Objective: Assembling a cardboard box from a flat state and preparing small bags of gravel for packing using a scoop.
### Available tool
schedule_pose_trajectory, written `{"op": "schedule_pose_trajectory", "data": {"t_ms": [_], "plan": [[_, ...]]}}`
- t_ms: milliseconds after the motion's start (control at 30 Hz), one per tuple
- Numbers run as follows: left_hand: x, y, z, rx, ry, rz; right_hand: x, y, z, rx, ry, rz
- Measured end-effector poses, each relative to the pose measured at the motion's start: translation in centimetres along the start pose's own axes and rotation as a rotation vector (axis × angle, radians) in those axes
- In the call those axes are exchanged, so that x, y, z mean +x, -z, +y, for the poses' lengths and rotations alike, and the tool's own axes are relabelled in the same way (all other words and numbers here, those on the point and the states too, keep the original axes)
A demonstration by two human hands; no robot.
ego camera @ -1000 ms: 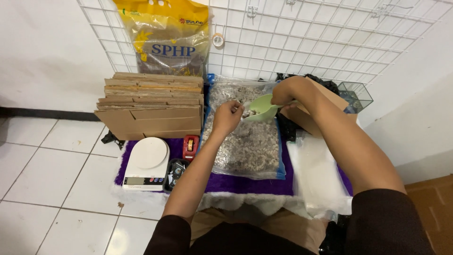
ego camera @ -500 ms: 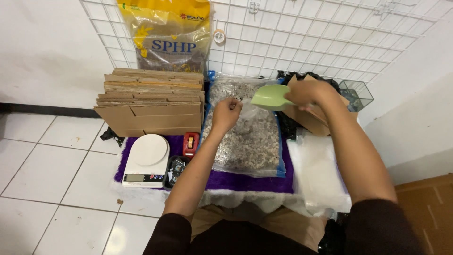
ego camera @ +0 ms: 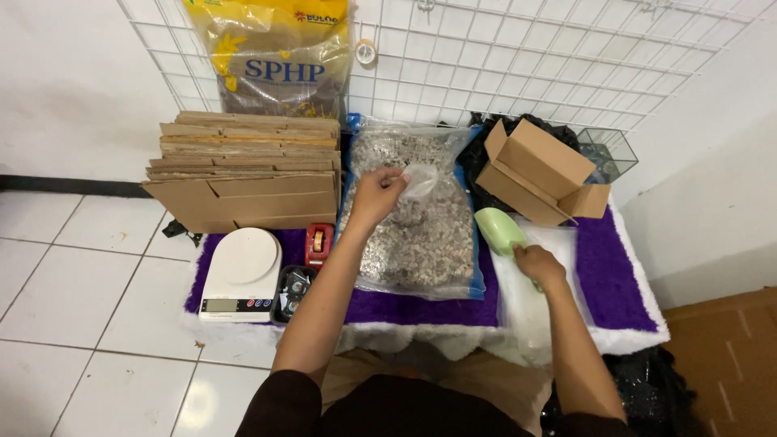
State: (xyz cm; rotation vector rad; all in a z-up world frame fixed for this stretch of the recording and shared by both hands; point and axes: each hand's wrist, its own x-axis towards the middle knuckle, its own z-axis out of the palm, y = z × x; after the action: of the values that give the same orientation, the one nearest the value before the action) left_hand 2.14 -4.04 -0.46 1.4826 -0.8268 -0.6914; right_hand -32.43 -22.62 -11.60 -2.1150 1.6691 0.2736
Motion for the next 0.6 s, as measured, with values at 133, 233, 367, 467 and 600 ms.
{"op": "schedule_pose_trajectory", "data": {"t_ms": [133,233,367,467,600], "plan": [[-0.9,-0.1,-1.6,-0.023,-0.004,0.039,0.4,0.3,-2.5,-0.191,-0.093,0.241],[-1.8,-0.5,-4.7,-0.045,-0.054,0.165,-0.1,1.6,-7.4,-0.179,0.054,0.413],[-2.4,-1.6,-9.4,0.221,-0.537,0.269,3.2,1.9,-12.5,-0.007,0.49,0.413],[-2.6,-1.8,-9.6,0.283,-0.588,0.245,6.4,2.0,-13.8,0.109,0.569,0.306],[-3.9,-0.8,-6.7,0.282,-0.386,0.119,8.0,2.6,-15.4,-0.014,0.527,0.202]]}}
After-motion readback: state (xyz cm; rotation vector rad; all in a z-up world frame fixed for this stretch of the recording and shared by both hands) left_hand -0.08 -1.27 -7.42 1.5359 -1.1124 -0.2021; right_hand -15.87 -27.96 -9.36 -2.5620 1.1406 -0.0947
